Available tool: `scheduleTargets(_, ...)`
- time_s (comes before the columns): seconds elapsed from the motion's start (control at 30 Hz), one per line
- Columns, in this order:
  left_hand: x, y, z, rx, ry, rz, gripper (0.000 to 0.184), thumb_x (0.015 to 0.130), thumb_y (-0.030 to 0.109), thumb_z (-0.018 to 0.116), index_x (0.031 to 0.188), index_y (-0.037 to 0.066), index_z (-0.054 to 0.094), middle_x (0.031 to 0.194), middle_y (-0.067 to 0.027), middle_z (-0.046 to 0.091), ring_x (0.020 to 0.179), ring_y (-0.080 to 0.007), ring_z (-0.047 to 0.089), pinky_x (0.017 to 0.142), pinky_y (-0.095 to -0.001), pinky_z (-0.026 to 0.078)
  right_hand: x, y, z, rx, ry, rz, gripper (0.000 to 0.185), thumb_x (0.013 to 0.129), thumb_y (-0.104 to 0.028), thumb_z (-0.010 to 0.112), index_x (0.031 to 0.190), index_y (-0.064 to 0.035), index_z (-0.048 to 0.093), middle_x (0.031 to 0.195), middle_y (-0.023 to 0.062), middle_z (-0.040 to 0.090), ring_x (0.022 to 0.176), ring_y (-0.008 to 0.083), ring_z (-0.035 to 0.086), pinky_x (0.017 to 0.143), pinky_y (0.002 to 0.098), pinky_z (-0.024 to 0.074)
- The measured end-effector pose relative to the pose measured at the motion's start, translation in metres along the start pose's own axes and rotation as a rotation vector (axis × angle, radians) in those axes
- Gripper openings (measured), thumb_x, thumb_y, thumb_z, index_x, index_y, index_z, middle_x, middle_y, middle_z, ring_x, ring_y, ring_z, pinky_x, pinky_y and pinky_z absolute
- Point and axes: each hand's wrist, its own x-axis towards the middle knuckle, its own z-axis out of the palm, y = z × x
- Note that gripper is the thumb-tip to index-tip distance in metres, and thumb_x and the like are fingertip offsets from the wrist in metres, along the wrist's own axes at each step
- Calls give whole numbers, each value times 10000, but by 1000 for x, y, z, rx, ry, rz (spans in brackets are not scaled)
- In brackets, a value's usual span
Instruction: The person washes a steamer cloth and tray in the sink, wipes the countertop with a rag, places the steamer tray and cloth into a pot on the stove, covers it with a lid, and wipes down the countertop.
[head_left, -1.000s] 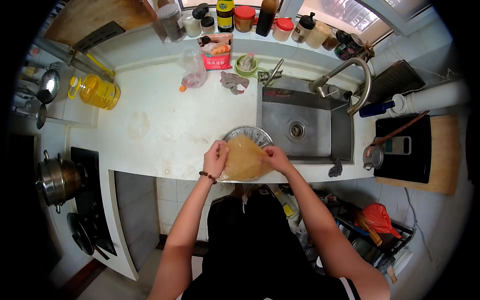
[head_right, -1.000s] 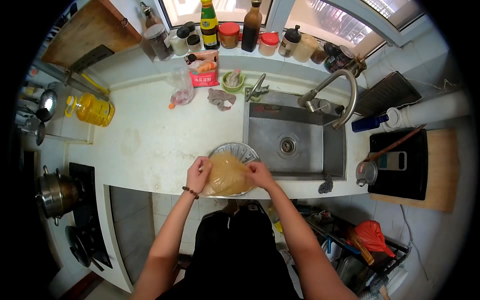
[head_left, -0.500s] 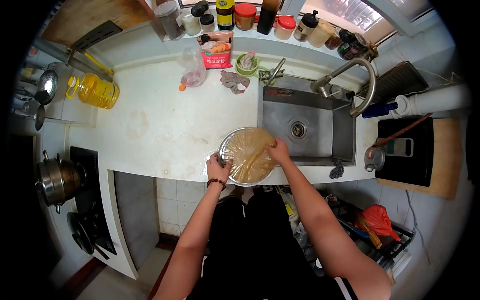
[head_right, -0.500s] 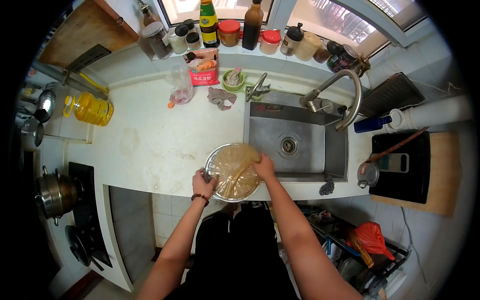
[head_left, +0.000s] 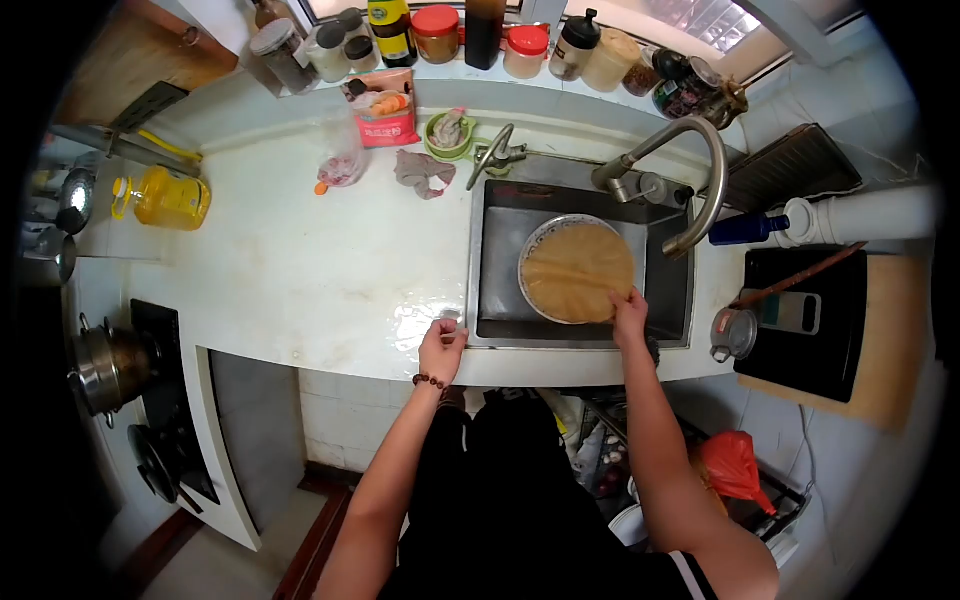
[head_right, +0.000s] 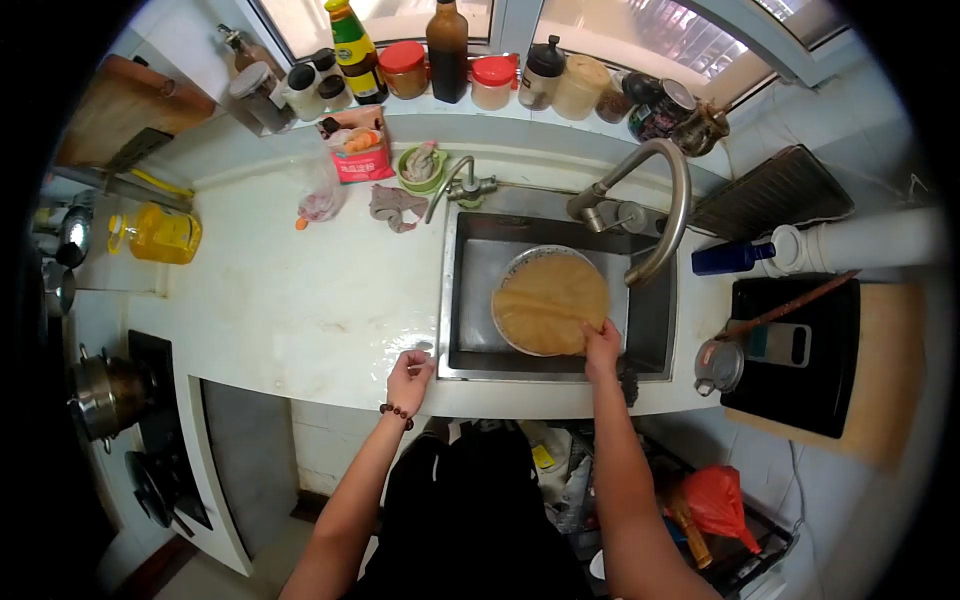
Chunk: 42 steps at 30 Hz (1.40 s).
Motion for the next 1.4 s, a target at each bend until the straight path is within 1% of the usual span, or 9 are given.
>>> scheduleTargets(0.5, -26, -9, 55, -142, 120, -166, 238, 958, 189, 716, 1119, 30, 641, 1041, -66, 714, 945, -167, 678, 837, -310, 542, 119, 146, 54, 110, -70, 256, 247, 950, -84, 676, 1196, -67, 668, 1041, 49, 709, 845, 176, 689, 688, 311, 546)
scheduleTargets(0.6, -28, -11, 63, -169, 113, -166, 232, 959, 181, 713, 1118, 28, 640, 1041, -71, 715, 944, -167, 679, 834, -310, 542, 131, 161, 48, -213, -9, 279, 312, 932, -162, 712, 1224, -61, 664, 1053, 81, 718, 808, 221, 701, 674, 341, 555)
scheduleTargets(0.67, -28, -8, 71, -166, 90, -168, 228, 959, 174, 711, 1120, 27, 641, 1040, -73, 716, 944, -167, 679, 836, -309, 542, 144, 166, 37, -879, -208, 233, 424, 912, -252, 731, 1264, -31, 650, 1109, 132, 717, 935, 301, 700, 815, 392, 559)
scheduleTargets(0.8, -18, 4, 88, -90, 29, -138, 218, 972, 195, 703, 1131, 61, 638, 984, -21, 670, 879, -106, 619, 705, -262, 514, 129, 121, 15, -1108, -345, 57, 514, 827, -286, 735, 1286, -66, 658, 1274, 254, 660, 1180, 432, 621, 951, 454, 506)
scheduleTargets(0.93, 20, 33, 127, -186, -154, -34, 200, 992, 234, 688, 1112, 86, 625, 961, 19, 638, 834, -83, 594, 679, -258, 504, 172, 73, -27, -639, 164, -490, 583, 865, -226, 721, 1368, 8, 539, 1262, 277, 631, 1177, 405, 618, 1035, 475, 476)
scheduleTargets(1.0, 35, 97, 151, -272, -304, -152, 245, 1007, 293, 667, 1152, 99, 632, 1017, 10, 638, 860, -96, 615, 719, -283, 549, 110, -104, -8, -623, 431, -876, 529, 881, -162, 697, 1345, 33, 534, 1259, 266, 610, 1176, 404, 601, 1063, 489, 449)
scheduleTargets(1.07, 60, 128, 188, -360, -395, -197, 354, 1011, 407, 636, 1171, 90, 639, 1045, -19, 650, 894, -136, 637, 744, -311, 573, 101, -183, 1, -711, 238, -1081, 516, 884, -111, 646, 1368, 15, 520, 1322, 239, 581, 1204, 415, 576, 1064, 501, 435)
scheduleTargets(1.2, 77, 183, 252, -612, -454, -354, 440, 1019, 503, 575, 1204, 107, 621, 1029, -38, 654, 872, -169, 636, 770, -364, 563, 141, -191, 2, -897, -178, -648, 547, 876, -113, 614, 1404, -18, 508, 1372, 217, 559, 1230, 419, 561, 1047, 517, 440)
scheduleTargets(1.4, 106, 172, 290, -784, -447, -424, 428, 1030, 512, 529, 1158, 107, 580, 1050, -111, 632, 896, -229, 652, 789, -393, 567, 115, -170, 0, -1248, -150, -602, 576, 890, -121, 571, 1458, -82, 479, 1262, 221, 632, 1162, 415, 613, 991, 547, 471)
